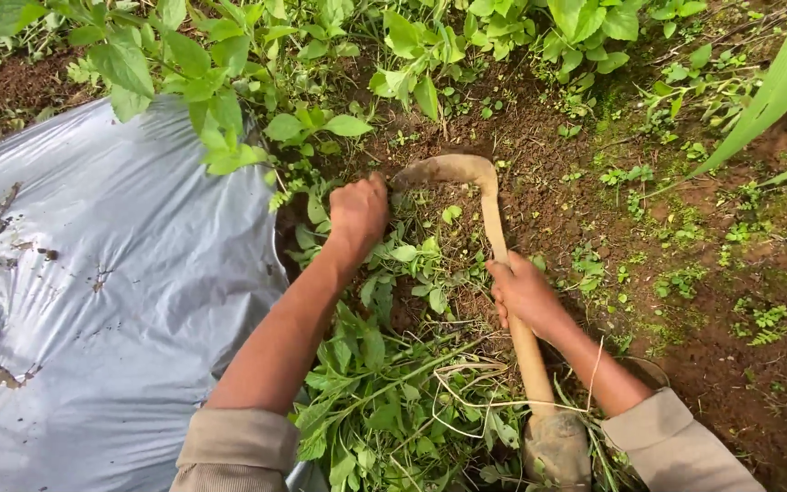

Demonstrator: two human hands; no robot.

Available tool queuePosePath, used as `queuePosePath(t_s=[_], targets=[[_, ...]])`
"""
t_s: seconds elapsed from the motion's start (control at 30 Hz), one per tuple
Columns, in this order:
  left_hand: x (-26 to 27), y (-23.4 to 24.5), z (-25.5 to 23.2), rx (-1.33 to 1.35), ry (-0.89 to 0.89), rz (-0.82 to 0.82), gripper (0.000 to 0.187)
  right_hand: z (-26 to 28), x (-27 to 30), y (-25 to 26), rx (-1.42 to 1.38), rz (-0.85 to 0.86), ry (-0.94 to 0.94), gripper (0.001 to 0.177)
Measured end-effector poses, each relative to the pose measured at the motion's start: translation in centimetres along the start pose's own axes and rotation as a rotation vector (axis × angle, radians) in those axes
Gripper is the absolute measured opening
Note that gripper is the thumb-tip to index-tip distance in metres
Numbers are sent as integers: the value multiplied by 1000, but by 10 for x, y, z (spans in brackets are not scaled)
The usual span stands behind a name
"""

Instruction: The person uses a sickle to cut weeds growing along the edge of a plastic ground cover in a garden. They gather the cut weeds by hand and move them aside, continuing the weeding process along the row.

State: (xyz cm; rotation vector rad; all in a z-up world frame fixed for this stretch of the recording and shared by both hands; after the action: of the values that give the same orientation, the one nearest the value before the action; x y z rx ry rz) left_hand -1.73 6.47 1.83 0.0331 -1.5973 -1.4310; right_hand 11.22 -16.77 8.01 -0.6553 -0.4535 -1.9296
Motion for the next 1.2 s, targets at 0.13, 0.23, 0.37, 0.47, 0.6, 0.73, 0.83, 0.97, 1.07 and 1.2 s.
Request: queuePosePath(t_s=[0.13, 0.23, 0.37, 0.47, 0.6, 0.73, 0.83, 0.97, 1.07, 1.2], targets=[[-14, -21, 27, 280, 39, 13, 37, 12, 3, 4, 40, 5, 6, 28], [-26, -38, 34, 336, 47, -18, 35, 35, -8, 12, -83, -103, 128, 26], [1, -5, 29, 396, 36, 14, 35, 10, 4, 14, 233, 8, -41, 32], [-18, -41, 36, 362, 13, 24, 34, 12, 11, 11, 126, -2, -75, 31], [-49, -71, 36, 390, 22, -8, 32, 37, -6, 20, 66, -86, 89, 23], [-55, -75, 33, 439, -4, -2, 32, 2, 0, 22, 53, -67, 16, 28], [-58, -80, 35, 459, -3, 19, 35, -21, 6, 20, 144, 66, -129, 37], [-27, -43, 31, 470, -1, 3, 34, 15, 0, 36, 112, -77, 70, 30], [-41, -57, 35, 487, 12, 26, 38, 22, -11, 38, -35, -212, 133, 22], [-52, -67, 39, 474, -7, 39, 40, -6, 6, 13, 12, -21, -67, 29]])
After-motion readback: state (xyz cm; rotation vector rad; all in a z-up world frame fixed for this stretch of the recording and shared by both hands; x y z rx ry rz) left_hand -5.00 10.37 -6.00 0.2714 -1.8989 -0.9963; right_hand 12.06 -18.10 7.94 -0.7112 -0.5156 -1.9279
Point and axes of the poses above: each hand's wrist, its own x-axis away from the middle knuckle, its own y-axis out of the back of the hand, z = x × y, the point moved 10 cm from there along -x, towards the middle knuckle, and after that the axes turned 8 degrees about z, right-handed, at the moved point
